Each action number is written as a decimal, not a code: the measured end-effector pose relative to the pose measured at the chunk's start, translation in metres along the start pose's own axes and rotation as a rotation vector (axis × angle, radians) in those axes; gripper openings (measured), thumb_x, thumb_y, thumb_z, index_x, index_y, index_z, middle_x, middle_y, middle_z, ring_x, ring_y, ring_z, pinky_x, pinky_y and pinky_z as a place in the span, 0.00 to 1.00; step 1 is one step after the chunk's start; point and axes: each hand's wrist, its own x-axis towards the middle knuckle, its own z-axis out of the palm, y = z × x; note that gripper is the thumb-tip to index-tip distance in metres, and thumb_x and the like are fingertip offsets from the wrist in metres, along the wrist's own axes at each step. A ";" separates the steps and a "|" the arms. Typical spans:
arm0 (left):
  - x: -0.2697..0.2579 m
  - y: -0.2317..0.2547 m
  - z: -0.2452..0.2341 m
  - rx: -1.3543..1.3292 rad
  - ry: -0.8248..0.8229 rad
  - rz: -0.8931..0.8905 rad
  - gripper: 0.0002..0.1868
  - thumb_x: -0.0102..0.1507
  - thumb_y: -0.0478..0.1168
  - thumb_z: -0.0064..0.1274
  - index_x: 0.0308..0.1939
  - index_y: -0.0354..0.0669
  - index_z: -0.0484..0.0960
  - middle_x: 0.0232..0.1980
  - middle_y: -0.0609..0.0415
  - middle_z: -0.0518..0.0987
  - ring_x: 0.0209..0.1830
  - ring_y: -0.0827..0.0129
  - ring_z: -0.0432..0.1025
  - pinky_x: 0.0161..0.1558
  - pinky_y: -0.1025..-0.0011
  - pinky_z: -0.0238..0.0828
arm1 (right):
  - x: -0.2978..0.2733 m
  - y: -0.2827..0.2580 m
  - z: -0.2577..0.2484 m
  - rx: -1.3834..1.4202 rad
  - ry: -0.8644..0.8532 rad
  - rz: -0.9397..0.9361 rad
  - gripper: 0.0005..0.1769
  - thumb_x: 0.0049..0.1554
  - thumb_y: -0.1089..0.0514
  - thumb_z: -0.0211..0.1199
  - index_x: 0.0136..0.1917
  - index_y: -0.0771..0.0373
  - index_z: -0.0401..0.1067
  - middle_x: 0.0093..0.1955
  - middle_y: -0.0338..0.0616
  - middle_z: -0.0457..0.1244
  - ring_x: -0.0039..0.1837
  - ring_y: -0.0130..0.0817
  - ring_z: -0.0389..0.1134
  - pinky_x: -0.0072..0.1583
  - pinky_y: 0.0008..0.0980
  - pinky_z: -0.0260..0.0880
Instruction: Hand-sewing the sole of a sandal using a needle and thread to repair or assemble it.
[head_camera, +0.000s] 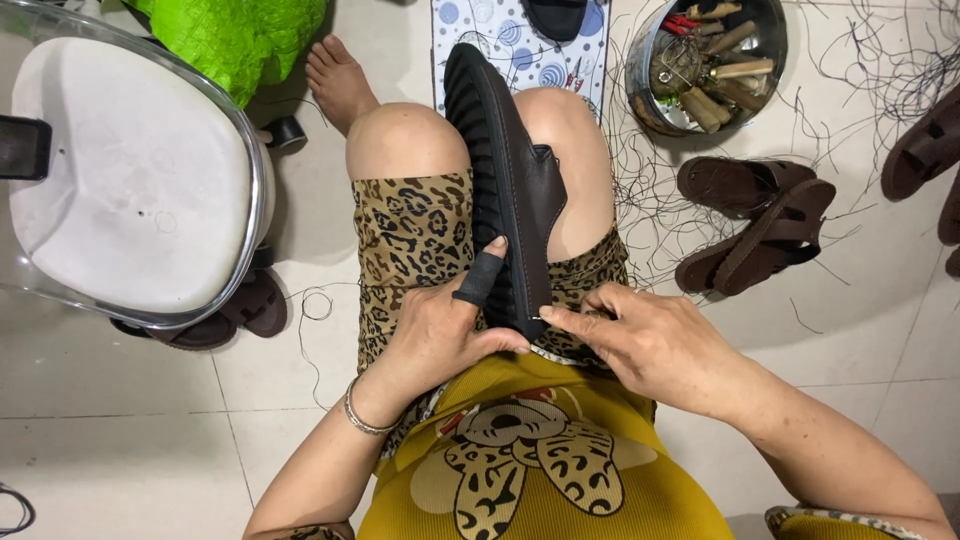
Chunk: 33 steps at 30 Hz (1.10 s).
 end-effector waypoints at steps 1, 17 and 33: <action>-0.001 0.000 0.001 0.013 -0.002 -0.004 0.59 0.50 0.60 0.70 0.75 0.36 0.58 0.31 0.54 0.79 0.22 0.73 0.69 0.23 0.75 0.66 | 0.000 0.000 0.000 0.000 -0.009 0.005 0.31 0.48 0.66 0.65 0.64 0.46 0.76 0.43 0.38 0.63 0.29 0.29 0.64 0.28 0.28 0.67; 0.003 0.000 0.007 0.053 0.117 0.075 0.58 0.49 0.60 0.70 0.75 0.33 0.63 0.30 0.44 0.80 0.24 0.56 0.78 0.26 0.64 0.76 | 0.007 -0.012 0.002 -0.126 0.012 -0.043 0.16 0.59 0.62 0.54 0.59 0.54 0.75 0.41 0.52 0.68 0.32 0.35 0.73 0.31 0.28 0.75; 0.006 0.009 -0.022 -0.012 -0.014 0.000 0.60 0.48 0.61 0.69 0.75 0.34 0.61 0.25 0.40 0.81 0.20 0.53 0.78 0.24 0.62 0.75 | 0.021 -0.011 0.014 -0.059 0.177 -0.164 0.07 0.65 0.58 0.51 0.46 0.57 0.68 0.31 0.40 0.64 0.28 0.29 0.68 0.29 0.23 0.71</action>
